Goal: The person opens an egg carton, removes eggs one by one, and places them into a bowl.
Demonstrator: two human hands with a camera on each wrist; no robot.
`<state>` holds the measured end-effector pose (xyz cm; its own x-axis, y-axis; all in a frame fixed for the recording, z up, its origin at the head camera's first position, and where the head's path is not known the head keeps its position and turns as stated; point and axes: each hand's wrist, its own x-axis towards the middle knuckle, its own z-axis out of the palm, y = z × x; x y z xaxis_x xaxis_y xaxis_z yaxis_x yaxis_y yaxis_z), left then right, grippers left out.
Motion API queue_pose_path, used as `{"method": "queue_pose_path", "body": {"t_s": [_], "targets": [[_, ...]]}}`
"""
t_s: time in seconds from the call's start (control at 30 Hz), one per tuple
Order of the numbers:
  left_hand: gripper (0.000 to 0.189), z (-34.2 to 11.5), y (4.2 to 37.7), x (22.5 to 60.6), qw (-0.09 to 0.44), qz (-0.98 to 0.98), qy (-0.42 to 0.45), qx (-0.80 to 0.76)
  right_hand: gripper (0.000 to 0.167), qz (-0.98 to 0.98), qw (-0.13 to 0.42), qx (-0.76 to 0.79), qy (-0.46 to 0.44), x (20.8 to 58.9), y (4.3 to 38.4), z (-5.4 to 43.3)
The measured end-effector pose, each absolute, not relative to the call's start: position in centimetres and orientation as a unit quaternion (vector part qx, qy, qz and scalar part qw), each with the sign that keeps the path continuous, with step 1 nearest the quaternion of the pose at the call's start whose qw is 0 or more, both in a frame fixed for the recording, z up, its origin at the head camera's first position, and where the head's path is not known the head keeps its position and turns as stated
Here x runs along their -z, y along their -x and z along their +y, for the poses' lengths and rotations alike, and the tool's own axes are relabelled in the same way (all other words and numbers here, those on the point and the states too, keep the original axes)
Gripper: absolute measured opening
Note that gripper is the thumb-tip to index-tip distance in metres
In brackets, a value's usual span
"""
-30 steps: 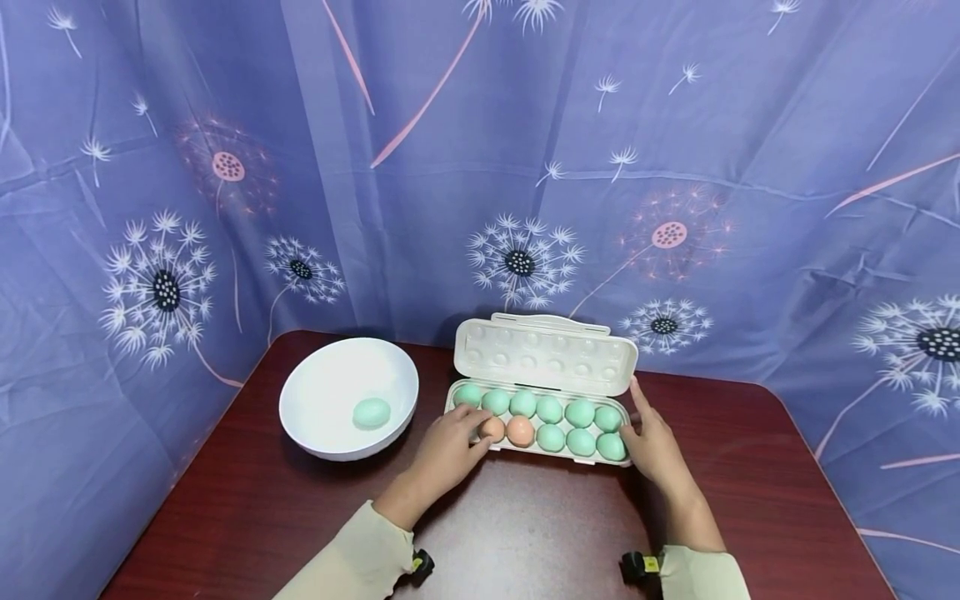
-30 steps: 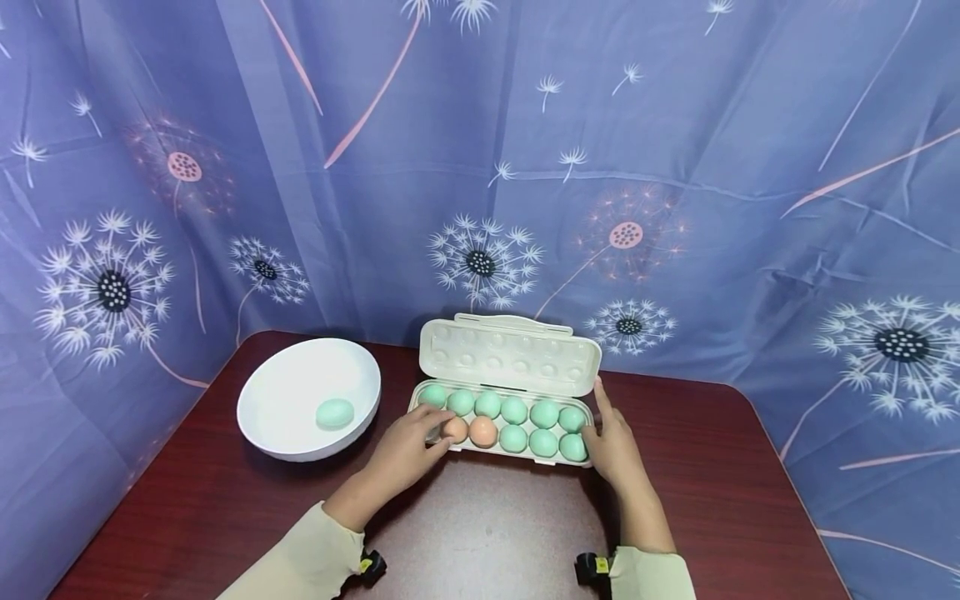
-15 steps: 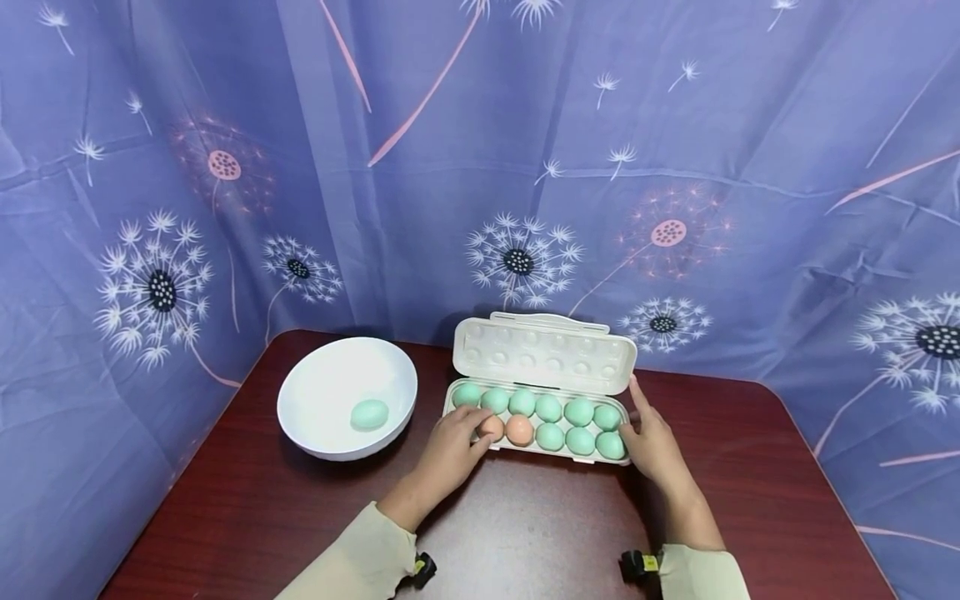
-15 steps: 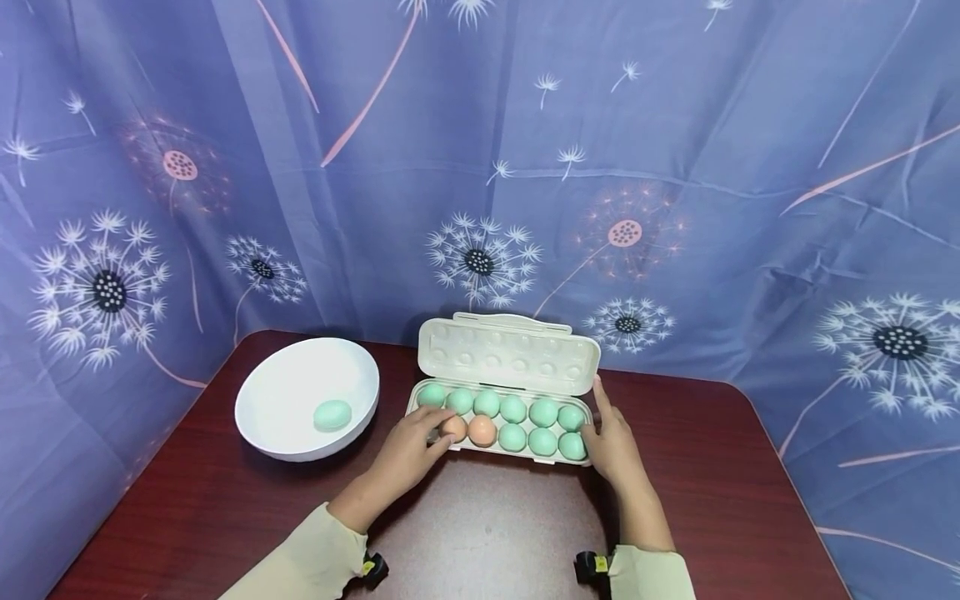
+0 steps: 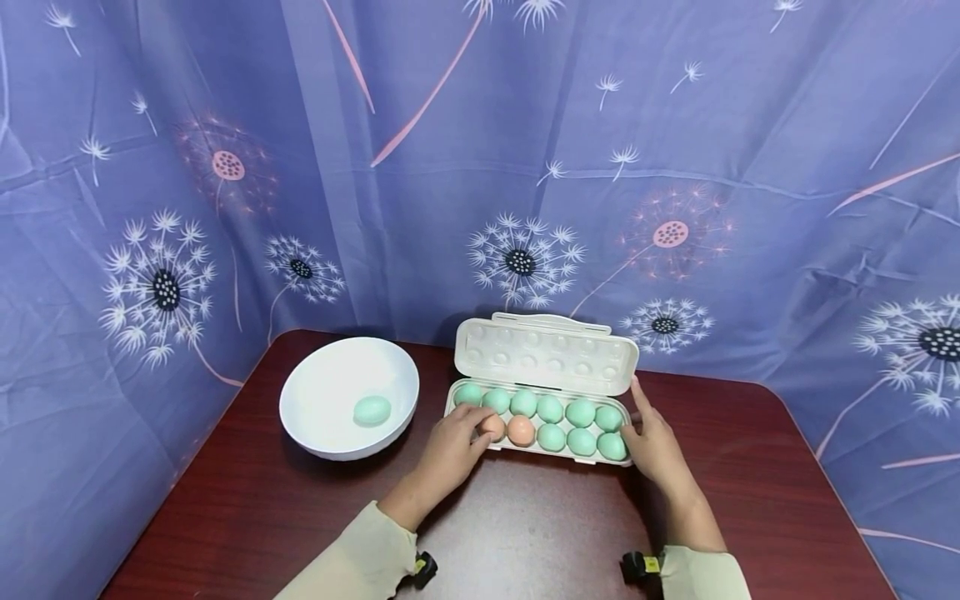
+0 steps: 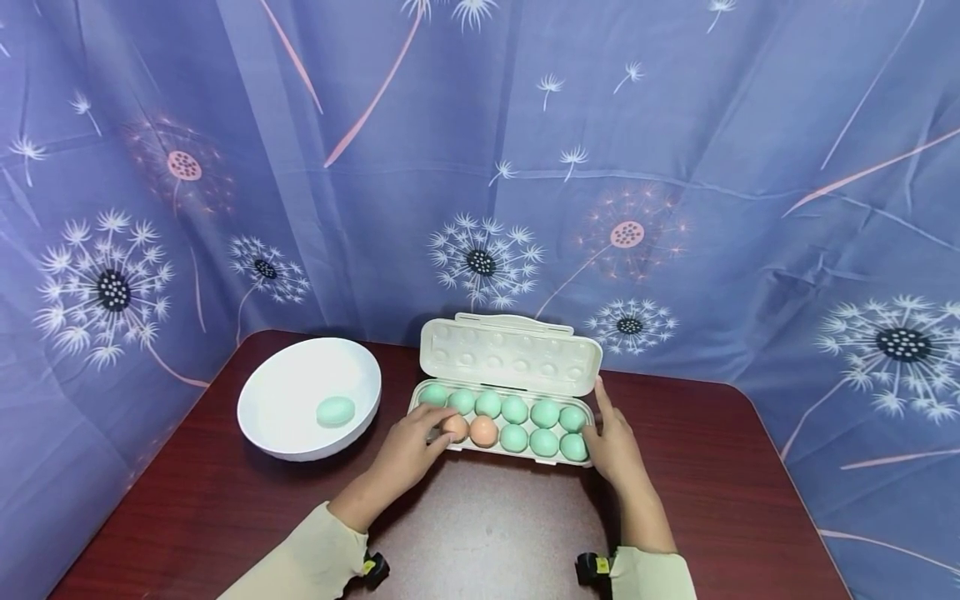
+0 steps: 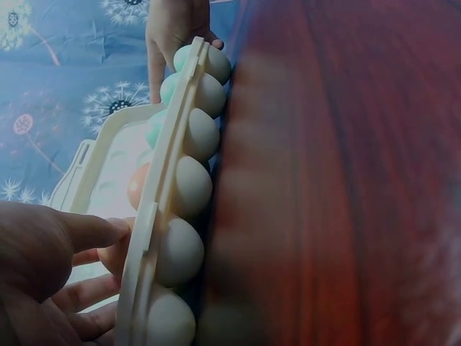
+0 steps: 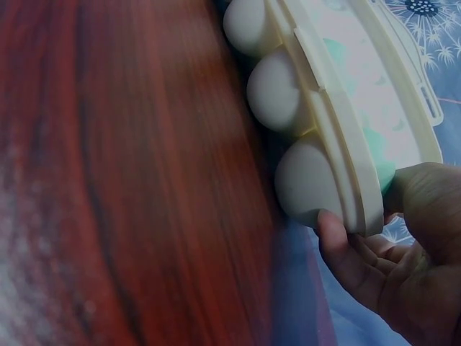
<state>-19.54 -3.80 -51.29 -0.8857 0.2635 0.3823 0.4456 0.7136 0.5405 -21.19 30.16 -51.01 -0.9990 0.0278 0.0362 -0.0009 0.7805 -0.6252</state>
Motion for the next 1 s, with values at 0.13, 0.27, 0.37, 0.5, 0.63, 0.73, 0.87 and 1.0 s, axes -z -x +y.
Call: {"method": "queue_pose_path", "body": {"t_s": [0.13,0.27,0.37,0.5,0.63,0.73,0.87,1.0], "targets": [[0.036,-3.9,19.5,51.0,0.143,-0.914,0.191,0.329,0.085,-0.943,0.023,-0.331,0.007,51.0,21.2,30.1],[0.038,-4.0,19.5,50.4,0.146,-0.911,0.187,0.338,0.084,-0.944,0.023,-0.328,0.006,51.1,21.3,30.2],[0.039,-4.2,19.5,49.9,0.147,-0.908,0.184,0.348,0.084,-0.945,0.023,-0.326,0.006,51.0,21.2,30.2],[0.04,-4.4,19.5,49.5,0.15,-0.902,0.187,0.359,0.085,-0.945,0.022,-0.326,0.008,51.1,21.2,30.2],[0.039,-4.5,19.6,49.2,0.158,-0.897,0.187,0.368,0.085,-0.944,0.02,-0.328,0.009,51.0,21.2,30.2],[0.038,-4.7,19.5,48.7,0.165,-0.896,0.183,0.37,0.085,-0.944,0.021,-0.328,0.005,51.0,21.2,30.2],[0.037,-5.0,19.4,47.9,0.175,-0.895,0.175,0.372,0.085,-0.944,0.022,-0.328,0.002,51.0,21.2,30.2],[0.037,-5.4,19.4,47.3,0.188,-0.889,0.171,0.382,0.085,-0.945,0.021,-0.327,0.005,51.1,21.3,30.2]]}}
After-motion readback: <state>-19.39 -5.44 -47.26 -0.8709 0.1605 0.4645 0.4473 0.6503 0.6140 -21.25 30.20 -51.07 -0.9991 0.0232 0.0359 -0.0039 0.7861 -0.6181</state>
